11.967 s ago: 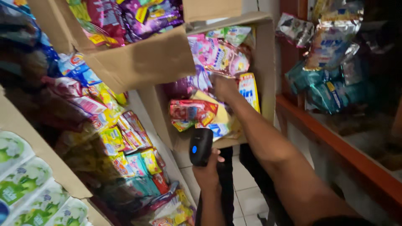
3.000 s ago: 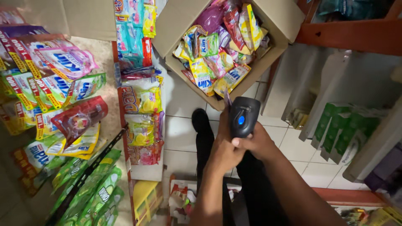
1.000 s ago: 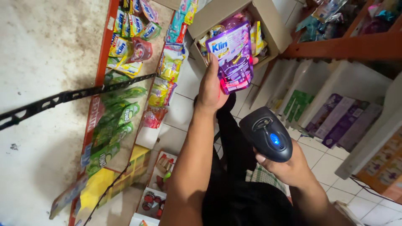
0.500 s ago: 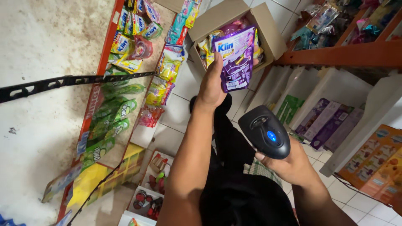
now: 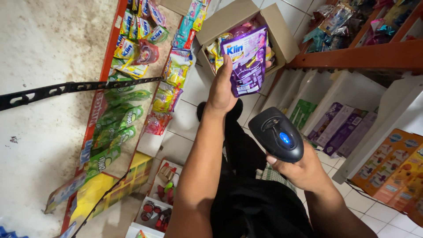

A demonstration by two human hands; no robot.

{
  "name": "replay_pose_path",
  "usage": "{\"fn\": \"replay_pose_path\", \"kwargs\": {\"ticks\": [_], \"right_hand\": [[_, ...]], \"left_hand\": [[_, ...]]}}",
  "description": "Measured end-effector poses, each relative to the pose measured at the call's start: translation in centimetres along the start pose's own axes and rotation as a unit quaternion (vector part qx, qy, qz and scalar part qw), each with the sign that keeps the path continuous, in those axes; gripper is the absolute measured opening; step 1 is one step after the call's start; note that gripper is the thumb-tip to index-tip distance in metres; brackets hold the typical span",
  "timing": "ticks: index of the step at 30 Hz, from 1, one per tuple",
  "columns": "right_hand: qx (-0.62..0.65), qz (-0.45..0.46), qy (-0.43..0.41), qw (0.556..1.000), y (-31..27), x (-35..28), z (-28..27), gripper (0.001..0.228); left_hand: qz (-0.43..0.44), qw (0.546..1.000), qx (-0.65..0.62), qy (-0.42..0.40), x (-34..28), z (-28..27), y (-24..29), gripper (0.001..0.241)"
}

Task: The person scans various packaged cleaning and personal care products from a cardboard box using a handheld scanner and places the items onto store shelves.

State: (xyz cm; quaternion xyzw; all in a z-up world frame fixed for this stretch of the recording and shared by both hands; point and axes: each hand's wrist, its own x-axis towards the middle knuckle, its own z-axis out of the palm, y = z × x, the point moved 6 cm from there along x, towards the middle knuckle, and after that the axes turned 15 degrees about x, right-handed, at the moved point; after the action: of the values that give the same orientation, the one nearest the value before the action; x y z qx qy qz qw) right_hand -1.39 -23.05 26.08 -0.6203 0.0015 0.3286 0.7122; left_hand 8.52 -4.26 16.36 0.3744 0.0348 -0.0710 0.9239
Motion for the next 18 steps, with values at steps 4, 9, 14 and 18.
{"fn": "replay_pose_path", "kwargs": {"ticks": [4,9,14,18], "right_hand": [[-0.003,0.01,0.009,1.0,-0.1,-0.1,-0.1,0.025],[-0.001,0.017,0.012,1.0,-0.3,-0.3,-0.2,0.024],[0.016,0.009,0.0,1.0,-0.6,-0.7,-0.5,0.02],[0.046,0.009,0.031,0.998,-0.6,-0.5,-1.3,0.031]], "left_hand": [[0.005,1.0,0.004,-0.001,0.0,0.2,0.2,0.065],[0.006,1.0,-0.001,-0.002,0.0,0.6,0.6,0.066],[0.022,1.0,-0.017,0.002,-0.3,1.0,0.5,0.064],[0.018,0.998,-0.036,0.051,-1.8,-0.4,0.0,0.062]]}}
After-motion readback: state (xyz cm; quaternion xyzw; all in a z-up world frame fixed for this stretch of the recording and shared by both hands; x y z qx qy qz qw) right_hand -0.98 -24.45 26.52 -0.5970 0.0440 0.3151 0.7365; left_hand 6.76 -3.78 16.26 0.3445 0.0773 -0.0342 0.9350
